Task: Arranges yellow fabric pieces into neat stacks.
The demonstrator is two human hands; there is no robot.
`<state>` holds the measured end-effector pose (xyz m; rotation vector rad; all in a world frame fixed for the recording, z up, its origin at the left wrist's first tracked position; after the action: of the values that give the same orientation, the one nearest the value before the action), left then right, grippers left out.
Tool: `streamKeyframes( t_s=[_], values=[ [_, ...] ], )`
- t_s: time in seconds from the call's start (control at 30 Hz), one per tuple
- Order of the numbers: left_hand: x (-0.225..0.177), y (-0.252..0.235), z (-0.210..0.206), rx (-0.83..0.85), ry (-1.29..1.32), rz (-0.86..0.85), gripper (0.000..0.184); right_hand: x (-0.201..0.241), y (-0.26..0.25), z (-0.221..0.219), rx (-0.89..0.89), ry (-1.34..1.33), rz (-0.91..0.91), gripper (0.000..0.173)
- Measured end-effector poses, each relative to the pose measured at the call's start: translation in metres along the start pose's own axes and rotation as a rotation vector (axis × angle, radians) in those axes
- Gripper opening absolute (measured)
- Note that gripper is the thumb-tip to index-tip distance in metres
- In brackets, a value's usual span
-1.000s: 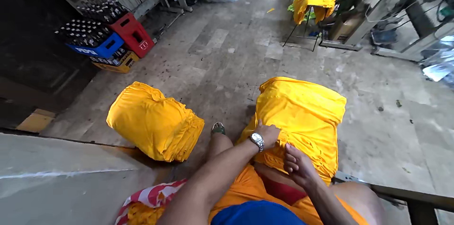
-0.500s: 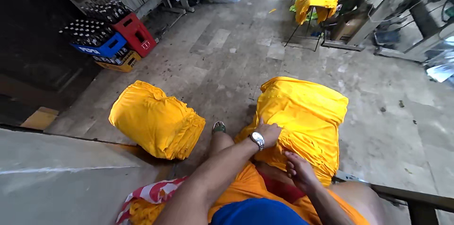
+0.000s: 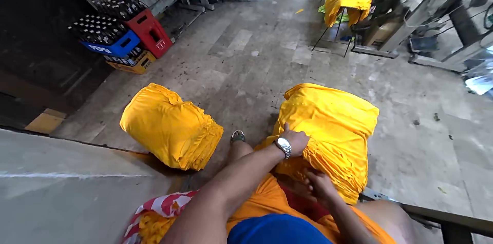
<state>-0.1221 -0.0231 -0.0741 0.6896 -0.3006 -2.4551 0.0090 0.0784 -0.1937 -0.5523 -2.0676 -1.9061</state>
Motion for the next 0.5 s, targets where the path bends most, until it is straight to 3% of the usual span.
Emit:
streamKeyframes(
  t_s=[0.07, 0.1, 0.13, 0.2, 0.27, 0.33, 0.4, 0.5],
  values=[
    [-0.009, -0.001, 0.010, 0.030, -0.052, -0.020, 0.036, -0.017, -0.024, -0.032, 0.112, 0.106, -0.111, 0.028],
    [-0.011, 0.001, 0.008, 0.078, -0.069, -0.025, 0.035, -0.018, -0.026, -0.047, 0.187, 0.067, -0.125, 0.020],
    [-0.011, 0.006, 0.003, 0.135, -0.066, -0.027, 0.038, -0.010, -0.020, -0.055, 0.255, -0.084, -0.106, 0.018],
    [-0.004, 0.015, -0.019, 0.182, -0.012, -0.025, 0.052, 0.022, 0.008, -0.053, 0.440, -0.530, -0.084, 0.038],
    [0.007, 0.012, -0.045, 0.054, 0.052, 0.020, 0.062, 0.041, 0.034, -0.039, 0.528, -0.639, -0.073, 0.038],
    [0.015, 0.006, -0.042, -0.080, 0.081, 0.055, 0.049, 0.047, 0.050, -0.023, 0.434, -0.439, 0.025, 0.026],
    [0.012, 0.005, -0.029, -0.083, 0.073, 0.048, 0.043, 0.038, 0.046, -0.002, 0.233, -0.226, 0.082, 0.019],
    [0.001, 0.004, -0.010, -0.050, -0.001, 0.022, 0.043, 0.012, -0.003, 0.000, -0.002, 0.010, 0.016, 0.026]
  ],
)
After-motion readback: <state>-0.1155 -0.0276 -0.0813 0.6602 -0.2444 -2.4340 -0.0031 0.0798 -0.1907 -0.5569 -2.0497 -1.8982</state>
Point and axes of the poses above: each hand's wrist, its own y-axis away from the middle knuckle, its own z-axis out of the back of the hand, x = y × z, the point moved 7 cm from there along -y, towards the middle knuckle, and after that the axes turned 14 degrees about -z, right-handed, at the moved point
